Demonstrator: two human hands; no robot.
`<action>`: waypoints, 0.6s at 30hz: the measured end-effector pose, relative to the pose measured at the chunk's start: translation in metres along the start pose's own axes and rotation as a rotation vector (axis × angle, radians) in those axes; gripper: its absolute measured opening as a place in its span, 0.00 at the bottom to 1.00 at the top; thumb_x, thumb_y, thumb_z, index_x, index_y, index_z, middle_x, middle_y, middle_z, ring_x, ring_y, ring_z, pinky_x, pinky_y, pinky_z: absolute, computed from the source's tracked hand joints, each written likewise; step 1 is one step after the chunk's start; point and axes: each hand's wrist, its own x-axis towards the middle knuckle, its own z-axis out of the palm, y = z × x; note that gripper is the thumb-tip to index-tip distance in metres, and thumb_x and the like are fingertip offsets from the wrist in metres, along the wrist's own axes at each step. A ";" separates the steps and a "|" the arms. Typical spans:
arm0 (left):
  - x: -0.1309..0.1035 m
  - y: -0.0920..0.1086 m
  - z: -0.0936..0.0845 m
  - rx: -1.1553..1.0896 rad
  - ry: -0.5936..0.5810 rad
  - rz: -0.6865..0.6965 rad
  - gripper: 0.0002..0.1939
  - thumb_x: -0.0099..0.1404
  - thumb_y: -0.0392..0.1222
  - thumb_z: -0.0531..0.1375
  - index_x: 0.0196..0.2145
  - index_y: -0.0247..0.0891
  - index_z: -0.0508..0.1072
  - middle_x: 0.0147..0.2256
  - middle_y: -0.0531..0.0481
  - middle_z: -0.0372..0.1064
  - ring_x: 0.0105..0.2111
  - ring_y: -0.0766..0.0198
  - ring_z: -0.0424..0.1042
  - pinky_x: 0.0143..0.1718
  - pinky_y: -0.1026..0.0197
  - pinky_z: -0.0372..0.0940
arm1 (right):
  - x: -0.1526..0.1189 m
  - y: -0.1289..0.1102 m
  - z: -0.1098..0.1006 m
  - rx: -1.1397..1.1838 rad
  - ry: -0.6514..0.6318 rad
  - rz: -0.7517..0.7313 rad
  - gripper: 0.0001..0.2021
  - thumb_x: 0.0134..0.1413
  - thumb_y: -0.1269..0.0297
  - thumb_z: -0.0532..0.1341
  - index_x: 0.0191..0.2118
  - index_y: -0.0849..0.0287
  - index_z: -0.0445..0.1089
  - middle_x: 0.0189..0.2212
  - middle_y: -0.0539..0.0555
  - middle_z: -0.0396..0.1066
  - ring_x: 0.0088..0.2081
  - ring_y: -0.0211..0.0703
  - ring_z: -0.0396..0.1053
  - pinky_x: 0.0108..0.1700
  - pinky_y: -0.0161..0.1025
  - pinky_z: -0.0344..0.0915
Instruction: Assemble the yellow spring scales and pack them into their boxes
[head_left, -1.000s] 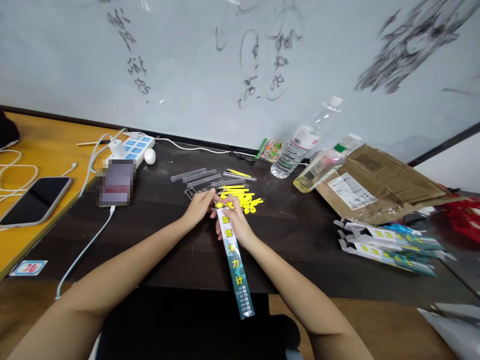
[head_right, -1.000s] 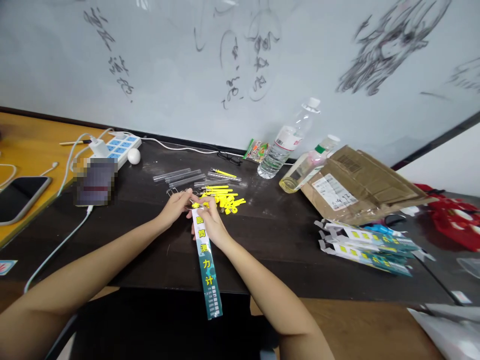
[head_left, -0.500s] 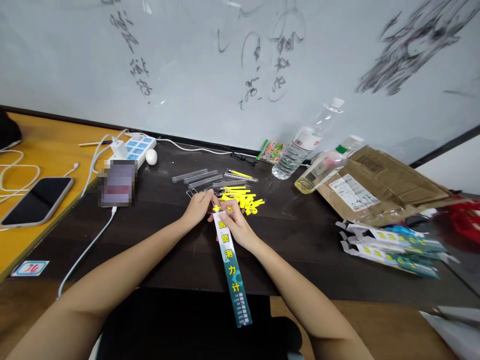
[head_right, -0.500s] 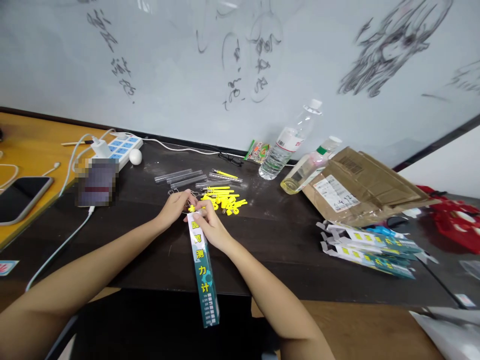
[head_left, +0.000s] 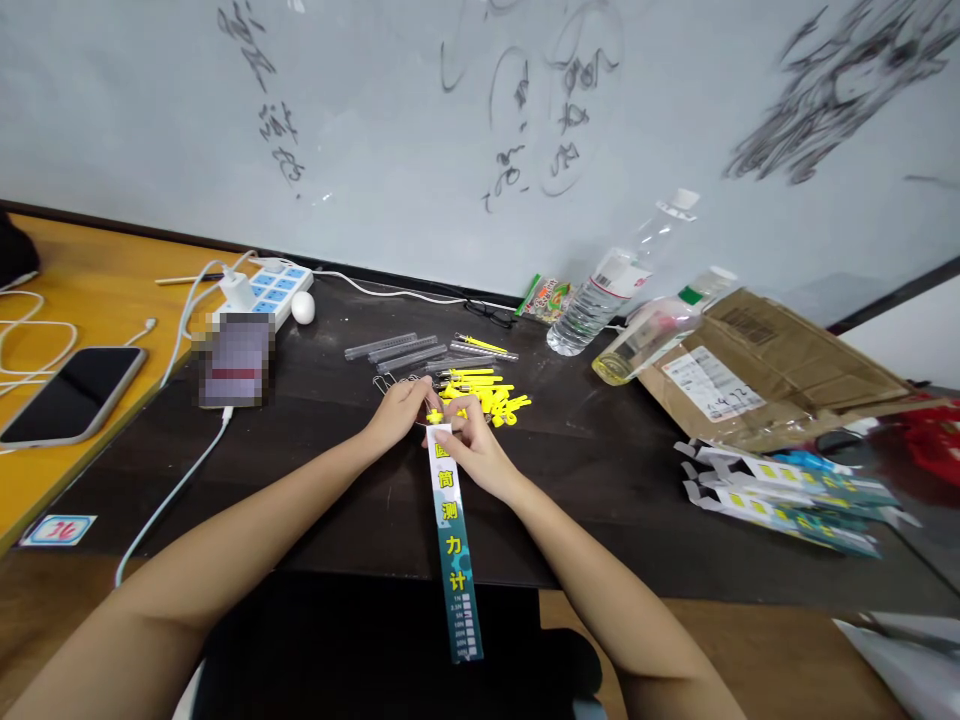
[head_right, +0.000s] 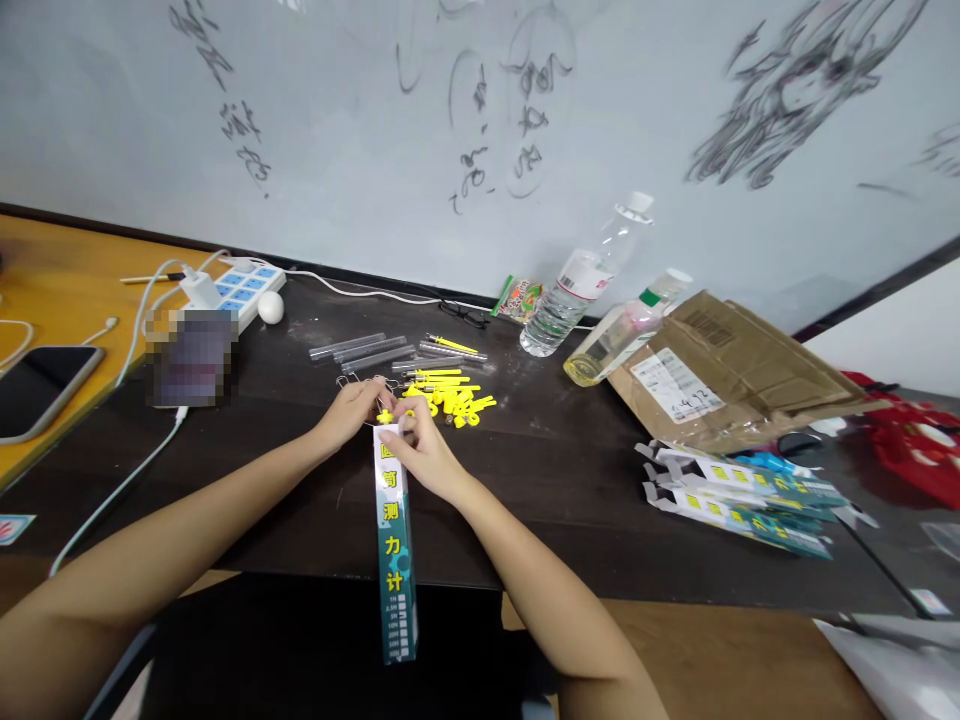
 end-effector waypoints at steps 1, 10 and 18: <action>0.000 0.001 0.000 -0.007 -0.011 0.017 0.25 0.64 0.53 0.49 0.19 0.35 0.70 0.24 0.48 0.70 0.25 0.66 0.68 0.26 0.65 0.63 | 0.000 0.001 0.001 0.035 0.020 0.008 0.18 0.55 0.54 0.61 0.40 0.51 0.49 0.26 0.42 0.64 0.22 0.33 0.64 0.25 0.32 0.62; 0.006 0.014 -0.017 0.071 -0.309 0.110 0.22 0.63 0.51 0.53 0.22 0.33 0.75 0.33 0.44 0.74 0.30 0.65 0.70 0.31 0.64 0.64 | 0.001 -0.001 0.005 0.146 0.050 0.005 0.20 0.53 0.53 0.63 0.38 0.51 0.47 0.25 0.41 0.62 0.22 0.33 0.66 0.26 0.33 0.64; 0.007 0.014 -0.020 0.051 -0.335 0.110 0.26 0.63 0.55 0.53 0.17 0.33 0.71 0.32 0.43 0.73 0.28 0.65 0.70 0.33 0.62 0.64 | -0.003 -0.009 0.007 0.194 -0.040 0.019 0.19 0.56 0.54 0.61 0.39 0.51 0.47 0.29 0.45 0.70 0.24 0.36 0.70 0.25 0.33 0.66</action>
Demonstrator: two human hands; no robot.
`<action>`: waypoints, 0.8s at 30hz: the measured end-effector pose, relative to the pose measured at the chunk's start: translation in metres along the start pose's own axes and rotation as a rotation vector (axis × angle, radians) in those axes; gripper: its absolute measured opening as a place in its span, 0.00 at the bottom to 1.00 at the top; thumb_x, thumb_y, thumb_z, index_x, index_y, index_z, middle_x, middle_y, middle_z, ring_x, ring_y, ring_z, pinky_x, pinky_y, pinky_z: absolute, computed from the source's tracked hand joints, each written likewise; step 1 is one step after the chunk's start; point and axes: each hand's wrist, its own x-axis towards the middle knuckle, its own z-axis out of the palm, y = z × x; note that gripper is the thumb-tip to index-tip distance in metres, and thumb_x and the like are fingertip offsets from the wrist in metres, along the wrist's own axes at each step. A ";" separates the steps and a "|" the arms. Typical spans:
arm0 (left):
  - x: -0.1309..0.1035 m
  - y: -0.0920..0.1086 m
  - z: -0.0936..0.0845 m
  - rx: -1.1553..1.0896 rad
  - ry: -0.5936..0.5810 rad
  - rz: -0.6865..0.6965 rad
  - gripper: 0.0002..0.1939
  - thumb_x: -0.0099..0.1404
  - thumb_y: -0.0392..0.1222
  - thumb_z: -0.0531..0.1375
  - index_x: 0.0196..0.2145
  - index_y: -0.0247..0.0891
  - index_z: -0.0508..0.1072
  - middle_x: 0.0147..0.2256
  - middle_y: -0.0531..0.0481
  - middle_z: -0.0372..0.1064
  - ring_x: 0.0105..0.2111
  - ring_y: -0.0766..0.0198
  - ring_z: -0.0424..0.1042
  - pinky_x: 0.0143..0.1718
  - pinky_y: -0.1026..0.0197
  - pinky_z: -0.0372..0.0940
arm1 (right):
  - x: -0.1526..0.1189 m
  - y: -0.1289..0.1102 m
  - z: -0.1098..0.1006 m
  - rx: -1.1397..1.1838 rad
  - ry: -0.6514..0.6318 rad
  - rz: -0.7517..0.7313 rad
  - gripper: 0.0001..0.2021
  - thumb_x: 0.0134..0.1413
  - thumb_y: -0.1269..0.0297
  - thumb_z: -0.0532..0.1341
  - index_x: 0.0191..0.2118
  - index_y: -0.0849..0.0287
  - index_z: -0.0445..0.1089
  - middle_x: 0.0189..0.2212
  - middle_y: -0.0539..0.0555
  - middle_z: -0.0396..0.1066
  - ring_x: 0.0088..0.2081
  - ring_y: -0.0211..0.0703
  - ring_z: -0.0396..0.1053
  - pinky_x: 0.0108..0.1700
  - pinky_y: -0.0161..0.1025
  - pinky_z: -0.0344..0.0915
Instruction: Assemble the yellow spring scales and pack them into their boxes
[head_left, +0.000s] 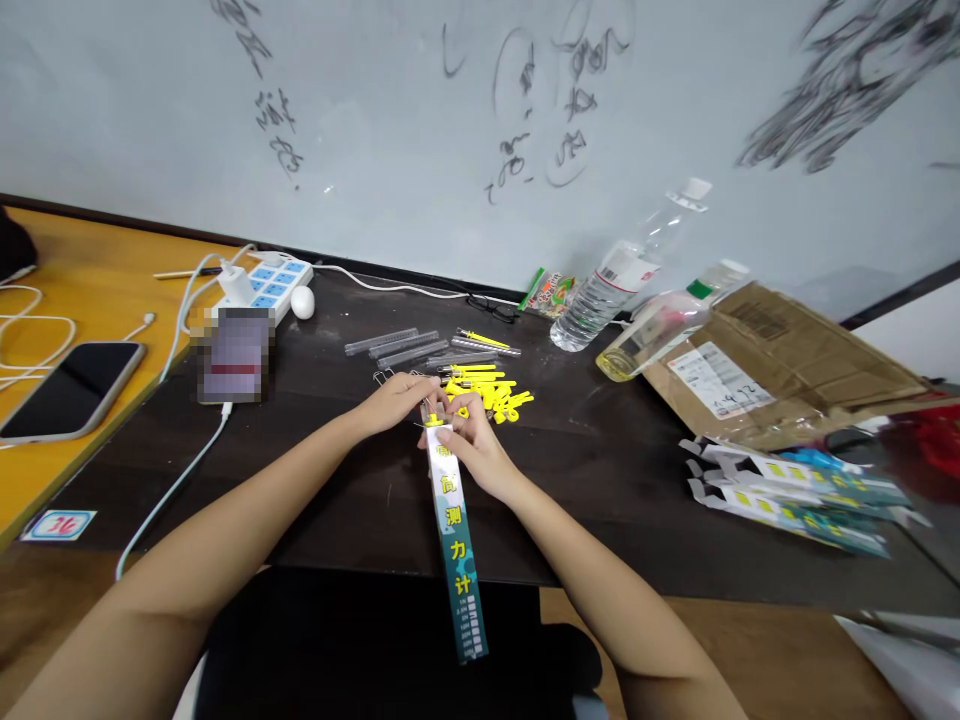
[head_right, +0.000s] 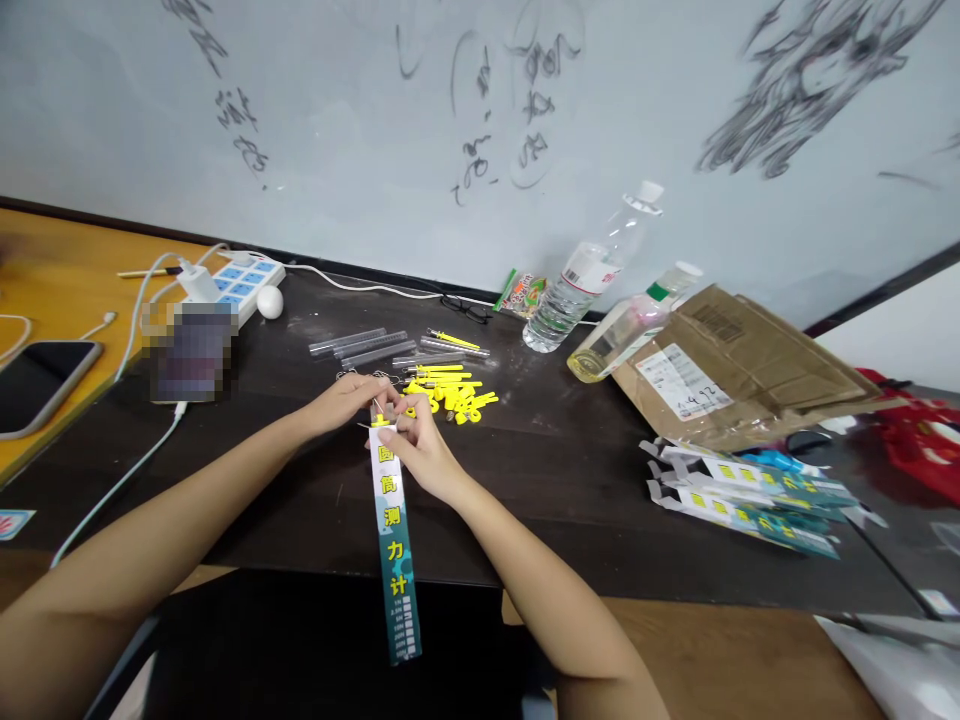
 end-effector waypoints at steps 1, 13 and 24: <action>0.000 0.000 0.000 0.016 -0.009 0.006 0.26 0.63 0.55 0.53 0.17 0.33 0.71 0.31 0.44 0.73 0.28 0.65 0.69 0.32 0.62 0.64 | 0.000 0.000 0.000 0.007 -0.005 0.001 0.19 0.56 0.53 0.60 0.39 0.51 0.47 0.29 0.46 0.70 0.25 0.36 0.71 0.25 0.33 0.66; -0.001 -0.008 0.004 0.061 -0.122 0.053 0.24 0.65 0.55 0.53 0.24 0.34 0.75 0.30 0.46 0.71 0.26 0.67 0.67 0.28 0.64 0.63 | 0.007 0.002 -0.005 0.060 0.086 0.003 0.22 0.52 0.50 0.62 0.40 0.50 0.47 0.34 0.48 0.74 0.22 0.35 0.71 0.22 0.32 0.68; -0.001 -0.005 -0.006 0.148 -0.308 0.068 0.19 0.61 0.51 0.59 0.19 0.37 0.75 0.28 0.47 0.73 0.37 0.60 0.73 0.43 0.58 0.66 | 0.003 0.005 0.003 0.008 0.050 -0.012 0.22 0.52 0.51 0.63 0.40 0.51 0.48 0.29 0.47 0.72 0.27 0.37 0.72 0.28 0.35 0.68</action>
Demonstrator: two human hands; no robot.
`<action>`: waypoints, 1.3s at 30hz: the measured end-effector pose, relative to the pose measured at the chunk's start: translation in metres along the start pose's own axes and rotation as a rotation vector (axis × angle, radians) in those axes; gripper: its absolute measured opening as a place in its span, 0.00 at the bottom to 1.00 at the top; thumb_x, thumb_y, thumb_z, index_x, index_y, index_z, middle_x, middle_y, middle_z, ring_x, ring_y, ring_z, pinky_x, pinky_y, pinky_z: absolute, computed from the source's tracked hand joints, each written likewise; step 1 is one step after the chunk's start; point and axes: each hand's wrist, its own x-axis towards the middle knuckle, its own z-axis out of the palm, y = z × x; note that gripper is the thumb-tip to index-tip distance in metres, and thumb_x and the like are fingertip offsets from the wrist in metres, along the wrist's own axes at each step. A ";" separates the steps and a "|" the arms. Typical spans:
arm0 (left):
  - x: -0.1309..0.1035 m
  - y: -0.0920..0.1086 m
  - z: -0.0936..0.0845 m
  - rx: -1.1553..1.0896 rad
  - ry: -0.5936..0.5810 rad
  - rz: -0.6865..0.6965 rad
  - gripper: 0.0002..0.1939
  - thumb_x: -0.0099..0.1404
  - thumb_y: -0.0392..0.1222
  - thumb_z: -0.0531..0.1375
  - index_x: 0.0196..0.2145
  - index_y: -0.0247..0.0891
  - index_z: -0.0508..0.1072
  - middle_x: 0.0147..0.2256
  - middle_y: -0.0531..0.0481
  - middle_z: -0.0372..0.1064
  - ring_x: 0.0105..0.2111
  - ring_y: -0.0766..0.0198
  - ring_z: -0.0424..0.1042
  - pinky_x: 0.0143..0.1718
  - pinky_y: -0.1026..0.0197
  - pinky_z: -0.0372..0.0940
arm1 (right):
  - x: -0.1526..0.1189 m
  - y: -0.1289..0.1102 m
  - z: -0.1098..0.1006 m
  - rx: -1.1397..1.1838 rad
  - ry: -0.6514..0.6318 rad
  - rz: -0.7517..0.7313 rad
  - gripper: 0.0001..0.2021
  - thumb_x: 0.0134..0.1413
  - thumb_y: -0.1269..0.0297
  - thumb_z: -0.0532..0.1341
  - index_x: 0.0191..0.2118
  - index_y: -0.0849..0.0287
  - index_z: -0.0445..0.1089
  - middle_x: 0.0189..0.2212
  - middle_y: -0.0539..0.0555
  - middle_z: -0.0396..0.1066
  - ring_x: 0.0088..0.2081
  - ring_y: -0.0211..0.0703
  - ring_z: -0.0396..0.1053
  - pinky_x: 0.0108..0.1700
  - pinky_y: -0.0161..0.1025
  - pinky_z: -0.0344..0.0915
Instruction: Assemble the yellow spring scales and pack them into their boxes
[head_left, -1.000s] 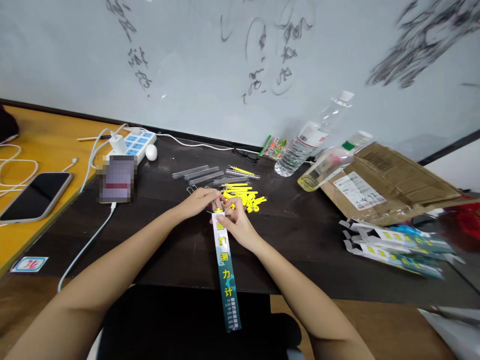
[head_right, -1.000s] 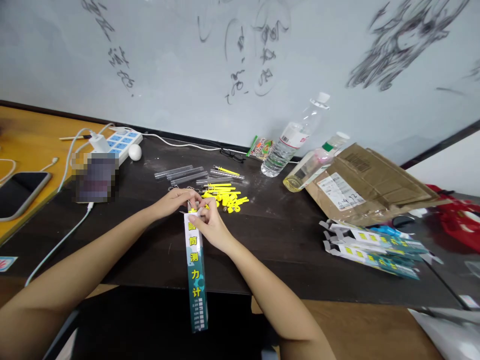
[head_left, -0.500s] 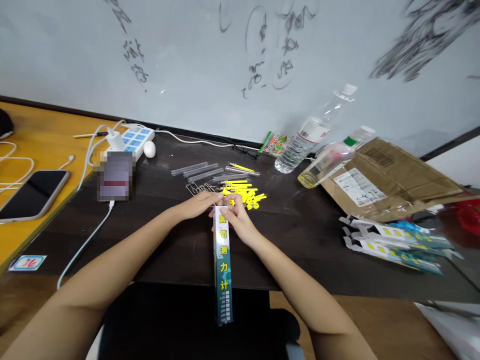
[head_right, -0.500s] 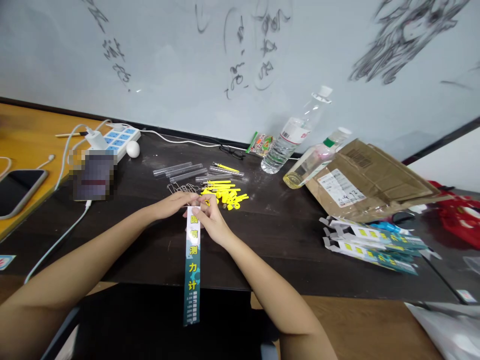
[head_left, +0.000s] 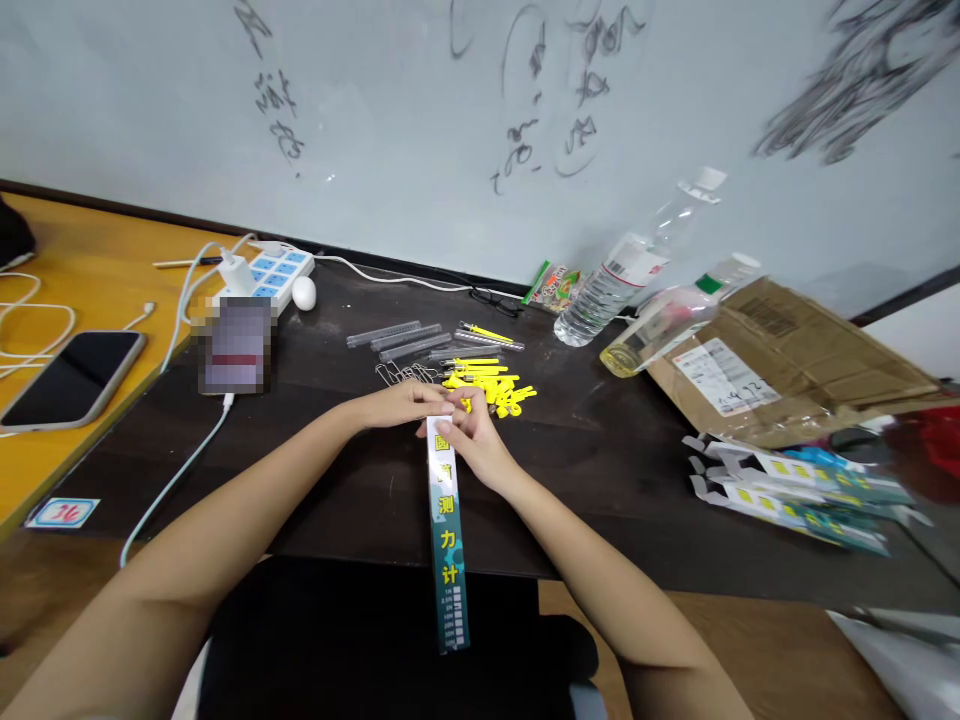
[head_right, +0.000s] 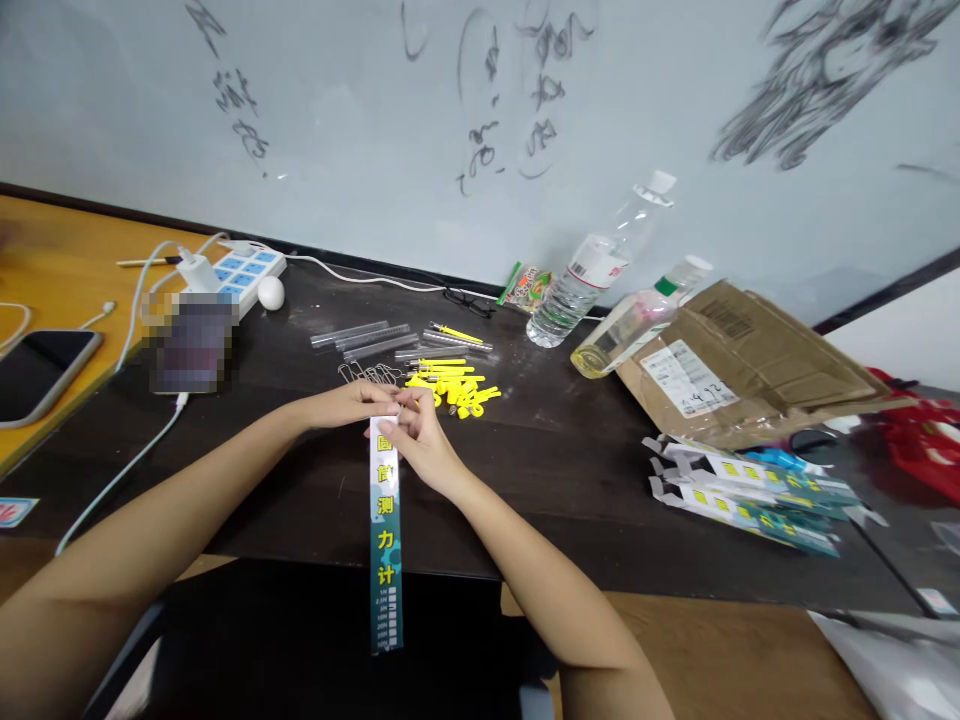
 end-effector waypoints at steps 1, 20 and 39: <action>0.000 0.000 0.000 -0.002 -0.018 -0.014 0.19 0.61 0.52 0.59 0.19 0.37 0.75 0.28 0.48 0.72 0.37 0.60 0.73 0.42 0.58 0.66 | 0.000 0.001 0.000 -0.003 0.004 -0.001 0.22 0.52 0.51 0.63 0.39 0.51 0.47 0.30 0.47 0.72 0.28 0.38 0.73 0.28 0.35 0.68; 0.010 -0.005 0.038 -0.459 0.584 -0.072 0.21 0.56 0.57 0.62 0.38 0.37 0.66 0.31 0.54 0.65 0.29 0.69 0.67 0.31 0.66 0.65 | 0.010 0.003 -0.014 0.012 0.241 -0.066 0.16 0.54 0.50 0.61 0.36 0.53 0.56 0.27 0.46 0.71 0.24 0.36 0.68 0.24 0.33 0.63; 0.010 -0.003 0.029 -0.550 0.775 -0.105 0.19 0.59 0.52 0.59 0.42 0.35 0.75 0.32 0.48 0.75 0.26 0.67 0.69 0.26 0.67 0.62 | 0.007 0.001 -0.011 0.252 0.010 0.156 0.29 0.52 0.53 0.62 0.55 0.46 0.47 0.28 0.45 0.71 0.20 0.38 0.70 0.21 0.37 0.70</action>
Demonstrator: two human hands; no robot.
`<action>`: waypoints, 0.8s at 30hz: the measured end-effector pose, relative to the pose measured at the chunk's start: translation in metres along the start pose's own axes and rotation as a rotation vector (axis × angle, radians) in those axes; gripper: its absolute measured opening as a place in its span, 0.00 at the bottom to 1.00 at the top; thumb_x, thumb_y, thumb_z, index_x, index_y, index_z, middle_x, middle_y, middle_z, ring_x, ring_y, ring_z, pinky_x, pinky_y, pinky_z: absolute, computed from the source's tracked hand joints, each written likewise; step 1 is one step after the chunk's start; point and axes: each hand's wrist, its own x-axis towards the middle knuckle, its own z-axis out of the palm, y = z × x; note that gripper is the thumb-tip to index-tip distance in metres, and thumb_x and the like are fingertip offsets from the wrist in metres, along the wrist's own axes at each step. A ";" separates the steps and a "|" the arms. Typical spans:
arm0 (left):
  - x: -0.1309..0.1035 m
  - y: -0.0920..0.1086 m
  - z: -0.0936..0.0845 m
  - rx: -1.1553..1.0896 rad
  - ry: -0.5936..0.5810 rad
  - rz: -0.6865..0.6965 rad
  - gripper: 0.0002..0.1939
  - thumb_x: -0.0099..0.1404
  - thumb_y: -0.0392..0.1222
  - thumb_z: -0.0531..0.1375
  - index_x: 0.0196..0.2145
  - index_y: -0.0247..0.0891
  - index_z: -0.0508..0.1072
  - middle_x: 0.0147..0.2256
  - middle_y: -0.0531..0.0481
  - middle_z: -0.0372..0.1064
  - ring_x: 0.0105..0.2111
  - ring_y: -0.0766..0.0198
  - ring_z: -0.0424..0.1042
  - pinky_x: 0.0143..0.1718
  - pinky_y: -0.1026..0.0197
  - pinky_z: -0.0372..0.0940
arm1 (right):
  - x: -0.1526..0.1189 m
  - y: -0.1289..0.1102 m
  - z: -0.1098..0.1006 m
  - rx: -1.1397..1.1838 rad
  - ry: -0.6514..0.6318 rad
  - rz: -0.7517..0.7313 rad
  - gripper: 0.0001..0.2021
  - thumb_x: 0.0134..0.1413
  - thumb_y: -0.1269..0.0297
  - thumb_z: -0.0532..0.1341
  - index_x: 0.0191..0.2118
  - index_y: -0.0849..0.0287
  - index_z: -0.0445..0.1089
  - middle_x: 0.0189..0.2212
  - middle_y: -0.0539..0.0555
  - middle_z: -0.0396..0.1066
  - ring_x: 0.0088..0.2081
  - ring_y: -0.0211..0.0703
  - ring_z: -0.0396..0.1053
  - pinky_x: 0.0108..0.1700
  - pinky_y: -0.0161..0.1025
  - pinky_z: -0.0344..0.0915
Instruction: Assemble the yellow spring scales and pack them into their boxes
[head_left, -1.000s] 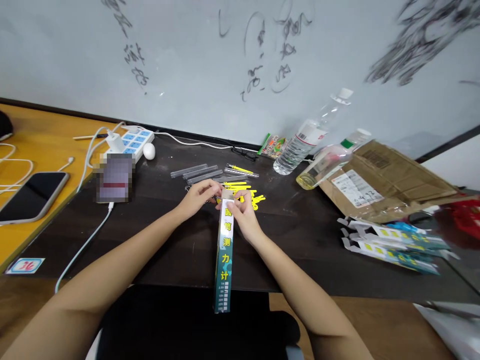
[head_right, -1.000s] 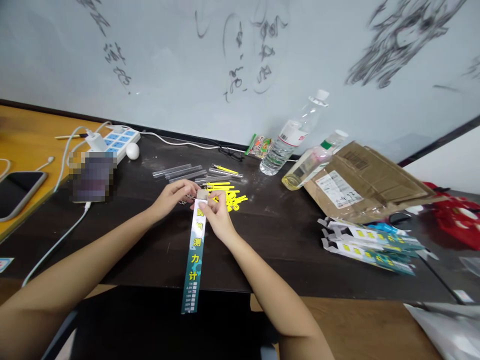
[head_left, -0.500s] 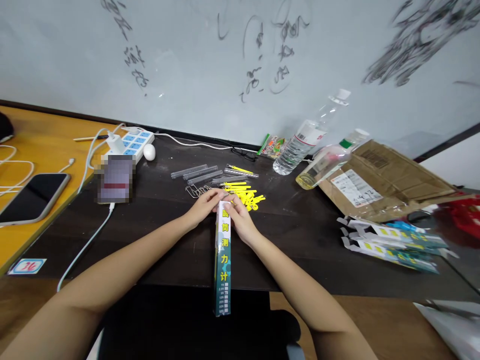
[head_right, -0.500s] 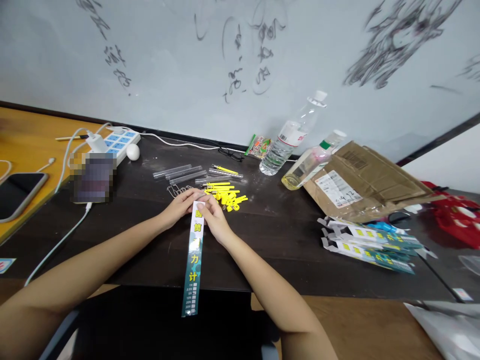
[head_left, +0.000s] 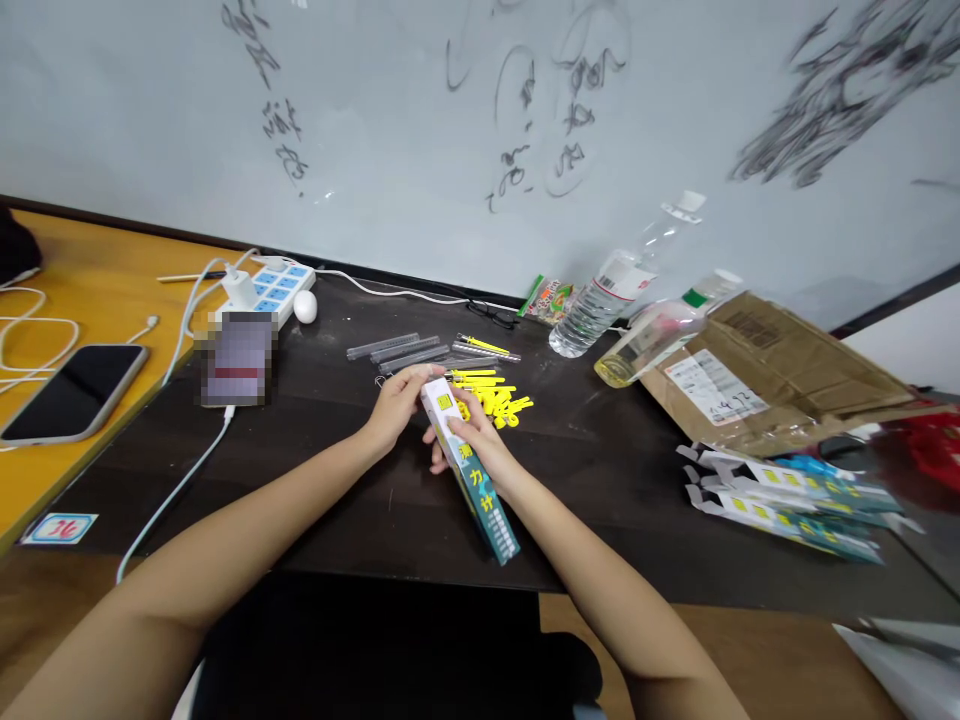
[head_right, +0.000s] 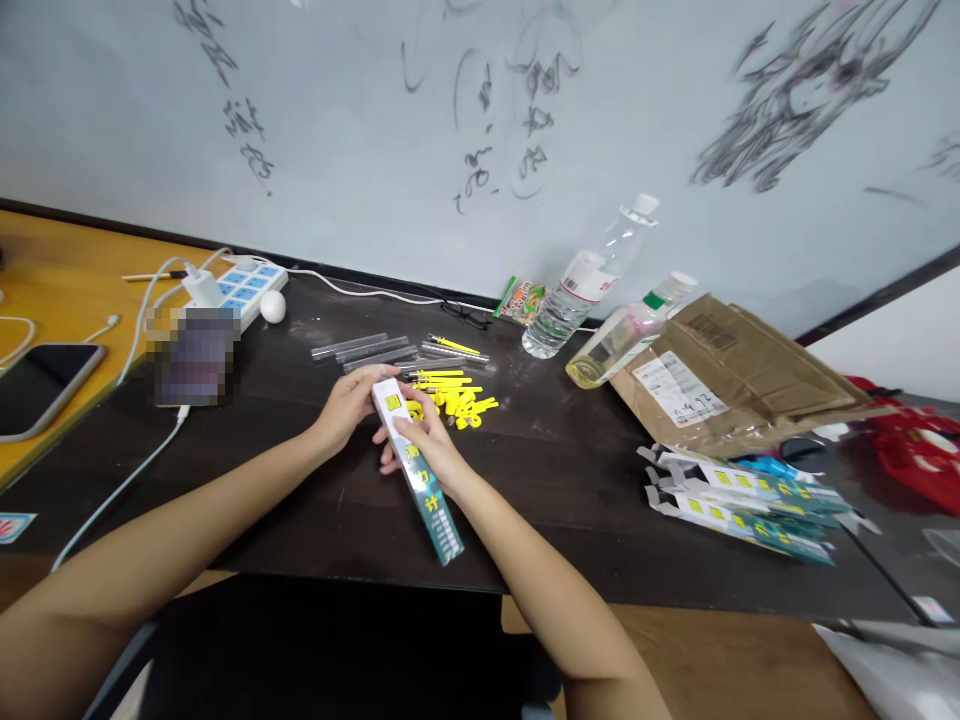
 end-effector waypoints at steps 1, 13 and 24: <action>0.001 0.003 -0.002 0.000 0.033 0.011 0.20 0.60 0.52 0.58 0.44 0.36 0.74 0.34 0.47 0.75 0.29 0.65 0.71 0.28 0.66 0.64 | 0.000 0.000 0.000 0.006 -0.042 0.035 0.27 0.53 0.53 0.61 0.55 0.46 0.47 0.27 0.45 0.70 0.19 0.37 0.69 0.19 0.36 0.69; 0.000 0.012 -0.004 0.044 -0.067 0.067 0.24 0.63 0.54 0.56 0.51 0.37 0.71 0.38 0.45 0.76 0.33 0.62 0.73 0.32 0.63 0.66 | -0.002 -0.009 -0.004 -0.137 -0.047 0.087 0.20 0.56 0.53 0.58 0.51 0.50 0.53 0.23 0.43 0.66 0.15 0.33 0.63 0.12 0.29 0.61; 0.002 0.013 -0.007 0.199 -0.186 0.176 0.20 0.65 0.52 0.53 0.48 0.39 0.74 0.44 0.46 0.73 0.41 0.59 0.71 0.42 0.59 0.65 | -0.004 -0.009 -0.005 -0.298 0.047 0.081 0.18 0.59 0.51 0.53 0.52 0.49 0.54 0.24 0.45 0.66 0.16 0.36 0.63 0.13 0.32 0.60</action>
